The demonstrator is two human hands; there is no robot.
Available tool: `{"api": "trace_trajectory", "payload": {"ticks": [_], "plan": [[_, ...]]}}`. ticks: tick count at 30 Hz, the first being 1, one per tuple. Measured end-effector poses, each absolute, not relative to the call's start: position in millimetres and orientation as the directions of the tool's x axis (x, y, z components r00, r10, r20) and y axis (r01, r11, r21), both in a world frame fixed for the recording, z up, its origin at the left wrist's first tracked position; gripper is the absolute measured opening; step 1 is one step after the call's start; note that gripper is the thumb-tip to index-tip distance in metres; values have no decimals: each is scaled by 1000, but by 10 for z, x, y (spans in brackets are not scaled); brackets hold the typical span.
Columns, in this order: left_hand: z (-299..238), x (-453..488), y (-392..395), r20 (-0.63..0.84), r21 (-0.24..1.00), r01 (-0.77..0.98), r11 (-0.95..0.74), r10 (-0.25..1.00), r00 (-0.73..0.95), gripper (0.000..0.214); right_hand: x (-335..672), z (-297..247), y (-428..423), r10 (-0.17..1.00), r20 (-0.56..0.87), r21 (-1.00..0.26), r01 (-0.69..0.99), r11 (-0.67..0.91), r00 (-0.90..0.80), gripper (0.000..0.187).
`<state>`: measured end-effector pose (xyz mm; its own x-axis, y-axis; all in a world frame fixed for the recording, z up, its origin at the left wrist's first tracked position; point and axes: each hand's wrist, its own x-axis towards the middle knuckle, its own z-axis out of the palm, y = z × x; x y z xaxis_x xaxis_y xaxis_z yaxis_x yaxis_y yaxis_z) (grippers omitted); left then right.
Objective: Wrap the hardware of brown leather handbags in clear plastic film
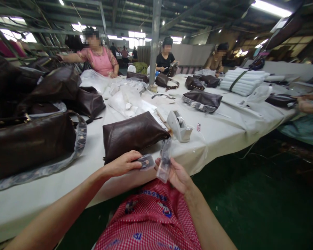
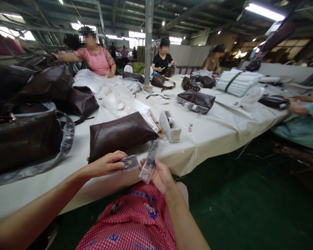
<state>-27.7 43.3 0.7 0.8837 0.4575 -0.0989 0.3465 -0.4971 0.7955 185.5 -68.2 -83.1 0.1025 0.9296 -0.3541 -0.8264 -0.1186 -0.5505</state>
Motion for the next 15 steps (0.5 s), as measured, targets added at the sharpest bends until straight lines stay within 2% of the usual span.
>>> {"api": "trace_trajectory", "payload": {"ticks": [3,8,12,15], "plan": [[52,-257,412,-109,803,344,-486,447,888,23,1981,-850,-635,942,-313,-623,-775,-105,124,14],[75,-325,403,-113,801,307,-514,374,921,29,2259,-904,-498,883,-467,-624,-726,-288,51,15],[31,-393,402,-118,818,271,-507,314,942,38,2413,-924,-292,893,-420,-717,-661,-219,160,16],[44,-398,391,-121,833,240,-499,259,958,47,2445,-898,-117,920,-373,-738,-639,-216,119,14]]}}
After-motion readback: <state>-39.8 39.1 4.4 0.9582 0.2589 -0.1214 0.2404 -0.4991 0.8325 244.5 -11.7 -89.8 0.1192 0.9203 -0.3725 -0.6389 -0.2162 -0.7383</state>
